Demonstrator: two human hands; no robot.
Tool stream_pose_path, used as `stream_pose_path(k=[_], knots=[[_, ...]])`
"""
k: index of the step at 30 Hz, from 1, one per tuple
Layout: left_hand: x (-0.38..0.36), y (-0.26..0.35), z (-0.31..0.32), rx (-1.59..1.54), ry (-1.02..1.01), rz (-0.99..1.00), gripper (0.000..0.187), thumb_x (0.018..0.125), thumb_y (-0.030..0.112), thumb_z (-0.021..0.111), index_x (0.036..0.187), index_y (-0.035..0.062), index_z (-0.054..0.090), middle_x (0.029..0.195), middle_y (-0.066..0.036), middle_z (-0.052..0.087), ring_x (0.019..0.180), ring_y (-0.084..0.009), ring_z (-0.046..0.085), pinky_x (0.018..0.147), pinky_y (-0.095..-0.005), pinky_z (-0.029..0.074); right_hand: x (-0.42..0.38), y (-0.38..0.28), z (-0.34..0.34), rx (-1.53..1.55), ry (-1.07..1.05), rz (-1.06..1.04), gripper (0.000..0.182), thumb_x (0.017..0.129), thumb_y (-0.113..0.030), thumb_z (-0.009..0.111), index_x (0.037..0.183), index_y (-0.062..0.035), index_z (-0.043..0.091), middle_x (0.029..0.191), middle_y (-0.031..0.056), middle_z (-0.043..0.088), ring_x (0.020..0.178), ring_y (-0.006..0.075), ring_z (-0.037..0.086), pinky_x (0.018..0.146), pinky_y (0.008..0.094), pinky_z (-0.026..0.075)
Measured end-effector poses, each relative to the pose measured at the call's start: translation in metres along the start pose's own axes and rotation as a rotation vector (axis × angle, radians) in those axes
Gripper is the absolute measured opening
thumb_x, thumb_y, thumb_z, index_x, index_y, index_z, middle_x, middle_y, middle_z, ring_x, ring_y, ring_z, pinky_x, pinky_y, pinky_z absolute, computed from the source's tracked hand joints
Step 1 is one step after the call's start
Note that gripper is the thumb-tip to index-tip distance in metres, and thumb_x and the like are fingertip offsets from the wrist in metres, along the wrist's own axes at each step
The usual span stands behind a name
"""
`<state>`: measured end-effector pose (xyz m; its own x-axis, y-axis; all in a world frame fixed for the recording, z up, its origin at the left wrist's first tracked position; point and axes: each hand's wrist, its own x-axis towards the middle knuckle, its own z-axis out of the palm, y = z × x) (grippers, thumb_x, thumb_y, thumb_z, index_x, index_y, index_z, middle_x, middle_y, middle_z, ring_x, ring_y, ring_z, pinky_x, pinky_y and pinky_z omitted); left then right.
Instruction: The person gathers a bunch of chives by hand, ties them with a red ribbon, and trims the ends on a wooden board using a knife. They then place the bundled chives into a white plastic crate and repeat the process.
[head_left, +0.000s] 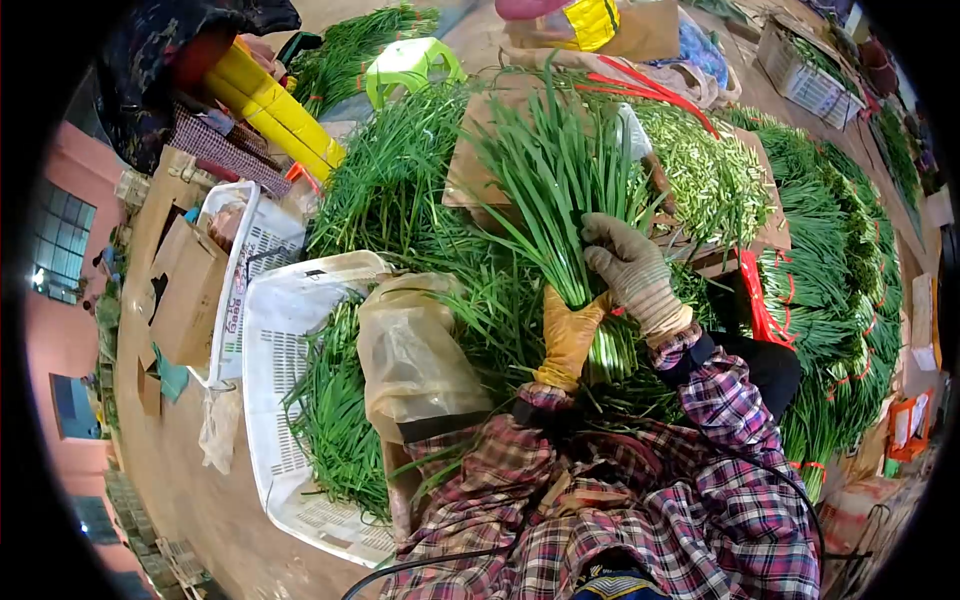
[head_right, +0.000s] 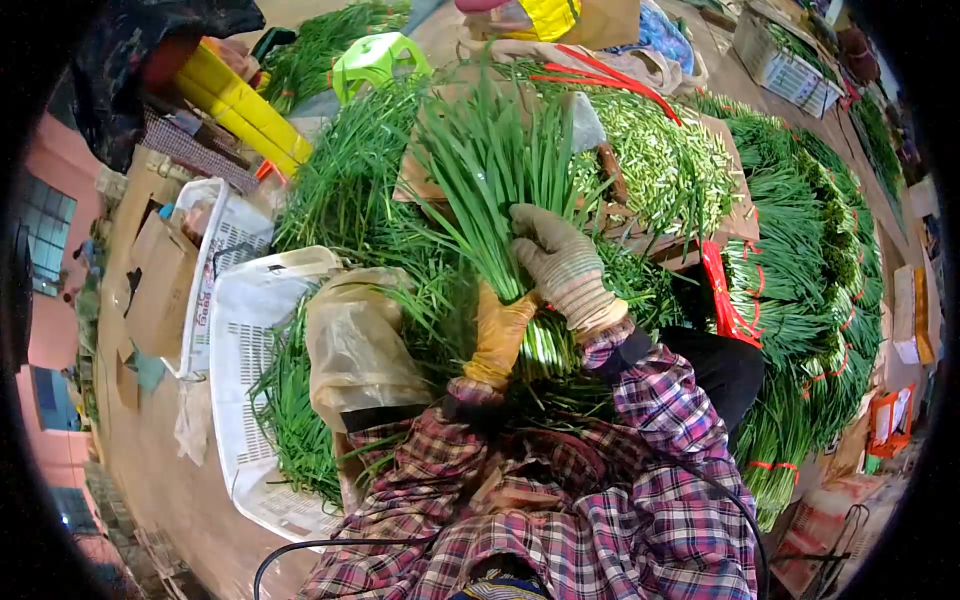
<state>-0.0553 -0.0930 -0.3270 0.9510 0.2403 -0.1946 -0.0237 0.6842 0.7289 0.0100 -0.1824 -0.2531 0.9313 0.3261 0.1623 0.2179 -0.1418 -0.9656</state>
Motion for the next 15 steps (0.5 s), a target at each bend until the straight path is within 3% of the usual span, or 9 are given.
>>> stream_pose_path(k=[2, 4, 6, 8, 9, 10, 13, 15], knots=[[-0.001, 0.003, 0.0, -0.097, -0.015, -0.066, 0.052, 0.082, -0.012, 0.052, 0.127, 0.0052, 0.034, 0.117, -0.019, 0.046, 0.1, -0.0283, 0.053, 0.085, -0.0429, 0.052, -0.001, -0.007, -0.001, 0.076, -0.004, 0.054, 0.042, 0.083, 0.003, 0.06, 0.123, -0.0017, 0.05, 0.102, 0.0029, 0.058, 0.09, 0.0098, 0.055, 0.08, 0.0221, 0.046], [0.007, -0.001, -0.005, -0.658, 0.006, -0.253, 0.044, 0.087, -0.008, 0.047, 0.127, 0.007, 0.036, 0.121, -0.018, 0.044, 0.104, -0.0306, 0.051, 0.088, -0.0458, 0.049, 0.001, -0.008, -0.002, 0.036, -0.038, 0.087, 0.041, 0.083, 0.003, 0.059, 0.123, -0.0011, 0.05, 0.101, 0.0024, 0.057, 0.088, 0.0089, 0.054, 0.077, 0.0222, 0.047], [0.006, -0.011, -0.008, -0.496, 0.025, -0.202, 0.038, 0.09, -0.003, 0.043, 0.127, 0.0069, 0.037, 0.125, -0.017, 0.041, 0.109, -0.0323, 0.048, 0.091, -0.0476, 0.047, 0.004, -0.011, -0.003, 0.0, -0.03, 0.1, 0.04, 0.083, 0.0, 0.061, 0.121, -0.0009, 0.051, 0.096, 0.0012, 0.058, 0.085, 0.0083, 0.054, 0.075, 0.0215, 0.046], [0.002, -0.003, 0.001, 0.328, -0.084, 0.037, 0.065, 0.081, -0.004, 0.06, 0.135, 0.0008, 0.024, 0.118, -0.018, 0.047, 0.1, -0.027, 0.054, 0.082, -0.033, 0.05, 0.007, -0.017, -0.002, 0.193, -0.036, 0.267, 0.036, 0.084, -0.003, 0.061, 0.119, -0.0006, 0.054, 0.091, 0.0003, 0.059, 0.079, 0.0076, 0.054, 0.071, 0.0212, 0.046], [0.0, 0.0, 0.005, -0.24, -0.012, -0.128, 0.065, 0.08, 0.001, 0.065, 0.131, -0.0045, 0.026, 0.109, -0.015, 0.053, 0.096, -0.0215, 0.055, 0.076, -0.0294, 0.049, 0.008, -0.012, -0.006, 0.176, -0.055, 0.238, 0.028, 0.087, -0.007, 0.059, 0.115, -0.003, 0.057, 0.086, -0.0021, 0.059, 0.072, 0.0062, 0.052, 0.065, 0.0207, 0.046], [-0.001, 0.0, 0.005, -0.239, -0.013, -0.129, 0.065, 0.08, 0.001, 0.065, 0.131, -0.0045, 0.026, 0.109, -0.015, 0.053, 0.096, -0.0215, 0.055, 0.076, -0.0294, 0.049, 0.009, -0.011, -0.008, 0.177, -0.053, 0.237, 0.028, 0.087, -0.007, 0.059, 0.115, -0.003, 0.057, 0.086, -0.0021, 0.059, 0.072, 0.0062, 0.052, 0.065, 0.0207, 0.046], [-0.01, 0.011, 0.014, 0.345, -0.028, -0.02, 0.065, 0.079, 0.003, 0.067, 0.13, -0.0063, 0.029, 0.111, -0.013, 0.053, 0.091, -0.0158, 0.055, 0.072, -0.0263, 0.048, 0.007, -0.008, -0.011, -0.001, -0.089, 0.035, 0.022, 0.09, -0.008, 0.055, 0.11, -0.0074, 0.061, 0.083, -0.0046, 0.06, 0.066, 0.0037, 0.05, 0.058, 0.0204, 0.045], [-0.011, 0.013, 0.015, 0.197, -0.03, -0.063, 0.066, 0.079, 0.003, 0.067, 0.132, -0.0061, 0.028, 0.112, -0.012, 0.052, 0.091, -0.016, 0.055, 0.072, -0.0258, 0.048, 0.007, -0.005, -0.01, 0.028, -0.089, -0.01, 0.033, 0.084, -0.003, 0.06, 0.117, -0.0067, 0.056, 0.085, -0.0031, 0.058, 0.072, 0.0076, 0.052, 0.065, 0.0215, 0.046]])
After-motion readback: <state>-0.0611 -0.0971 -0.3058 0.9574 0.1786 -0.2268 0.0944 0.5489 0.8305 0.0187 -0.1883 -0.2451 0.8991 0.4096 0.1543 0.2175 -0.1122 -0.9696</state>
